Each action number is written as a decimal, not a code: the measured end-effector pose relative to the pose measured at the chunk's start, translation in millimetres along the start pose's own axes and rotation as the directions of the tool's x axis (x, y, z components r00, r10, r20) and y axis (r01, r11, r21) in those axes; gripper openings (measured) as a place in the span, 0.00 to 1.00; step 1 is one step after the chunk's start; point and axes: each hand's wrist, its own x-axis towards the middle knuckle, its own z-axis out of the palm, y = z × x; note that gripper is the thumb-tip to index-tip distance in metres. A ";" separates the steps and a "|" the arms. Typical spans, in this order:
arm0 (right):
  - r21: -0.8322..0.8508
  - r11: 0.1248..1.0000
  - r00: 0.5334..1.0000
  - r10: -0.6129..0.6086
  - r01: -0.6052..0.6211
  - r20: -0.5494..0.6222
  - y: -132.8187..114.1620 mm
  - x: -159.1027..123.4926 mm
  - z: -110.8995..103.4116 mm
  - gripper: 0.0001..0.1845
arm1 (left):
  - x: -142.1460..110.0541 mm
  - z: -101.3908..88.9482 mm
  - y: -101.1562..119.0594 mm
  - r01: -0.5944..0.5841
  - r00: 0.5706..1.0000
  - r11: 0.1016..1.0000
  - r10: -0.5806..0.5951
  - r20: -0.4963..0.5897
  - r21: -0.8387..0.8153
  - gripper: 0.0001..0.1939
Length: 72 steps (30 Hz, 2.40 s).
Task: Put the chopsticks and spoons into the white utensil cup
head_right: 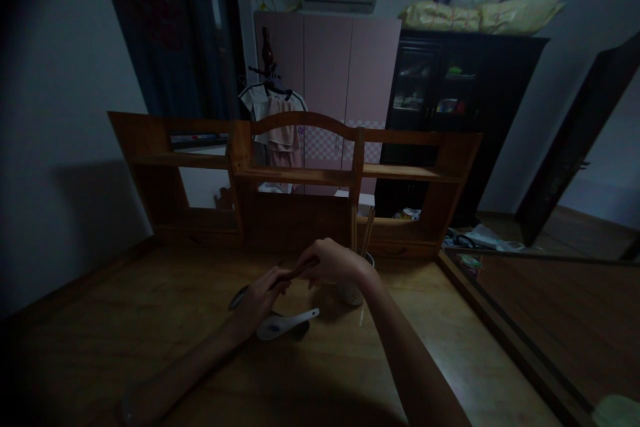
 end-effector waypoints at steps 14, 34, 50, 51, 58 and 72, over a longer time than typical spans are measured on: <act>0.280 0.955 0.953 -0.011 0.100 -0.302 -12.2 -27.0 -33.6 0.10 | 0.0 10.8 -15.7 -0.063 0.997 0.998 0.064 -0.036 0.023 0.16; 0.293 0.899 0.822 -0.116 0.325 -0.557 -23.8 7.0 -0.9 0.13 | -2.7 10.1 7.8 0.165 0.982 0.968 -0.145 0.118 -0.190 0.13; 0.185 0.951 0.815 -0.103 0.249 -0.570 -17.7 8.2 -2.4 0.15 | -0.8 7.9 7.4 0.222 0.950 0.973 -0.202 0.238 -0.061 0.13; 0.182 0.953 0.814 -0.097 0.242 -0.573 -17.7 8.3 -2.2 0.15 | -0.8 8.0 7.3 0.223 0.950 0.973 -0.203 0.237 -0.061 0.13; 0.123 0.971 0.801 -0.095 0.206 -0.591 -15.0 8.0 -2.5 0.16 | -2.1 10.4 2.7 0.212 0.950 0.976 -0.195 0.244 -0.043 0.13; 0.149 0.967 0.802 -0.082 0.209 -0.591 -23.2 5.2 -2.3 0.19 | -4.9 13.6 9.1 0.179 0.953 0.982 -0.159 0.257 -0.056 0.13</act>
